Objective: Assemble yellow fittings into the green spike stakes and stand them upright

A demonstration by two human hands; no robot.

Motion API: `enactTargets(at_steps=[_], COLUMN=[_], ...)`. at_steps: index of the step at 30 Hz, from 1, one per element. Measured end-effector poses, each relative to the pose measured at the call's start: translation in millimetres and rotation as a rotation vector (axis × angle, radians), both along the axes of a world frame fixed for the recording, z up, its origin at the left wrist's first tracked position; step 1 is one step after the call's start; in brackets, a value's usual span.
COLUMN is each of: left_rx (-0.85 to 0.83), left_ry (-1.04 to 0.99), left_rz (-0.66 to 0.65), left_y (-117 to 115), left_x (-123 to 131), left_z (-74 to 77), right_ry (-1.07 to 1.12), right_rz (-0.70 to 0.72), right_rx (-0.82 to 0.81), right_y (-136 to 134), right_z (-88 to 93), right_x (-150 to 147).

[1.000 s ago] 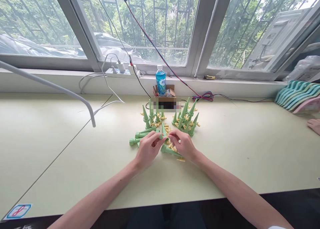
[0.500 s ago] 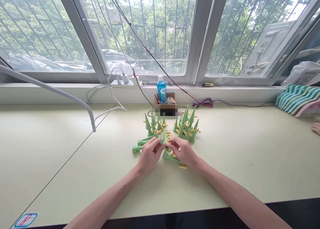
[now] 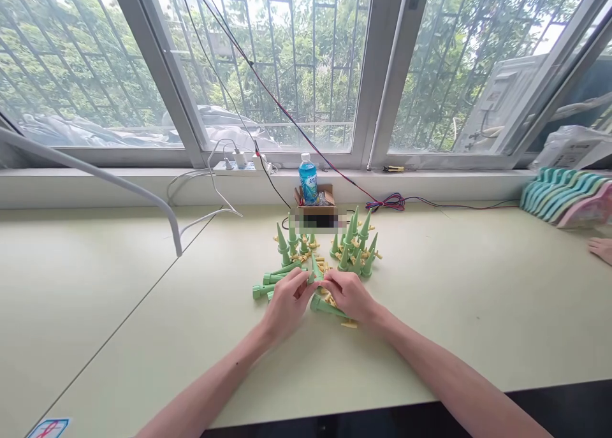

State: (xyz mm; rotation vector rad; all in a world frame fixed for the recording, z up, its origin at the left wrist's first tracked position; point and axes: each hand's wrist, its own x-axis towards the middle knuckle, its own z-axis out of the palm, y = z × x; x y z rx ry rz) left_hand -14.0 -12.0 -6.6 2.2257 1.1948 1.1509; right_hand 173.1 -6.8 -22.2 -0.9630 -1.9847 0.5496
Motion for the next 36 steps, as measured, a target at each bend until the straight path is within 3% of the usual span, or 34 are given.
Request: enactTargets(at_steps=[12, 29, 36], left_rx=[-0.012, 0.005, 0.013], left_ry=[-0.038, -0.008, 0.002], left_rz=[-0.093, -0.225, -0.195], left_y=[2.0, 0.1, -0.3], left_x=[-2.5, -3.9, -2.4], left_z=[-8.3, -8.0, -7.0], right_ry=[-0.02, -0.049, -0.041], right_rz=[-0.017, -0.03, -0.011], right_rx=[-0.009, -0.015, -0.058], right_y=[0.0, -1.1, -2.2], right_z=[-2.9, -1.5, 1.1], right_x=[0.4, -0.4, -1.0])
